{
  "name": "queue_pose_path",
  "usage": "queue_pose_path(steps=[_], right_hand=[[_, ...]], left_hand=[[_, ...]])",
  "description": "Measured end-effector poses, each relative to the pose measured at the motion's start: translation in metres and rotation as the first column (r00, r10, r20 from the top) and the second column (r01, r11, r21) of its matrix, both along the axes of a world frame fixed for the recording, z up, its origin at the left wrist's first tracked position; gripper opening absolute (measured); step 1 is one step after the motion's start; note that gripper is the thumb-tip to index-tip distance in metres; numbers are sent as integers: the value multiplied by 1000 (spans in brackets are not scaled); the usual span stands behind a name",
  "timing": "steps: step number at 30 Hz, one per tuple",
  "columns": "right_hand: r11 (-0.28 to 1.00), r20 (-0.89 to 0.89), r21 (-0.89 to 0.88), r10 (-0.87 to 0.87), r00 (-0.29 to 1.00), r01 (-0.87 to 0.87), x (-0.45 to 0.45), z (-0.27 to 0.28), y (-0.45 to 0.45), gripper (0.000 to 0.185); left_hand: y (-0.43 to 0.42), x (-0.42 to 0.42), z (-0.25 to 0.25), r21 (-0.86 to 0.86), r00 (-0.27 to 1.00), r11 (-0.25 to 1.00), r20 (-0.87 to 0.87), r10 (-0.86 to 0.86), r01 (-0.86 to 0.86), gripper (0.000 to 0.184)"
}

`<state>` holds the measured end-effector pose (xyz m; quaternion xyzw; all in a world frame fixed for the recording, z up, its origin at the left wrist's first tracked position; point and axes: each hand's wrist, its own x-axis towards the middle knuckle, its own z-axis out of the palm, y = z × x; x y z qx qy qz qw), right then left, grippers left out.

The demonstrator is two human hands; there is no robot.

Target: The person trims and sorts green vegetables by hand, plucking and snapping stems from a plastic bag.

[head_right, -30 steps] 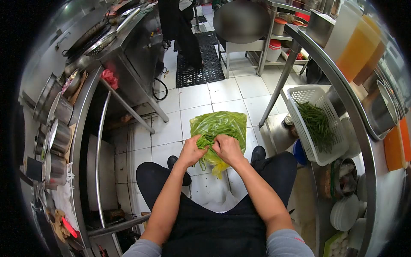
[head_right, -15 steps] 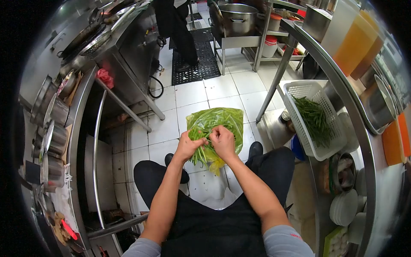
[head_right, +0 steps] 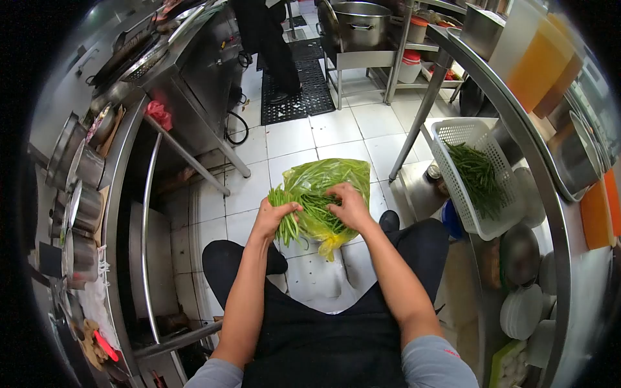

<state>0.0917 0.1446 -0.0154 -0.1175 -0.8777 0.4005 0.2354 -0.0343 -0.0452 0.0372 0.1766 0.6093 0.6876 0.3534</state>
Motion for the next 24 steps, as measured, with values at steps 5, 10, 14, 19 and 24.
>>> queue_pose_path(steps=[5,10,14,19,24], right_hand=[[750,112,-630,343,933,-200,0,3,-31,24],[899,219,-405,270,937,-164,0,6,-38,24],[994,17,-113,10,1000,-8,-6,-3,-37,28],[827,33,-523,-225,974,209,-18,-1,-34,29],[934,-77,272,-217,973,230,-24,-14,-41,12]], left_hand=[[7,0,4,57,996,996,72,61,-65,12],[4,-3,-3,71,997,995,22,70,-71,10],[5,-2,-7,97,998,994,12,58,-59,9],[10,3,-12,99,996,995,-90,11,-3,15],[8,-1,-16,45,994,997,-91,65,-61,13]])
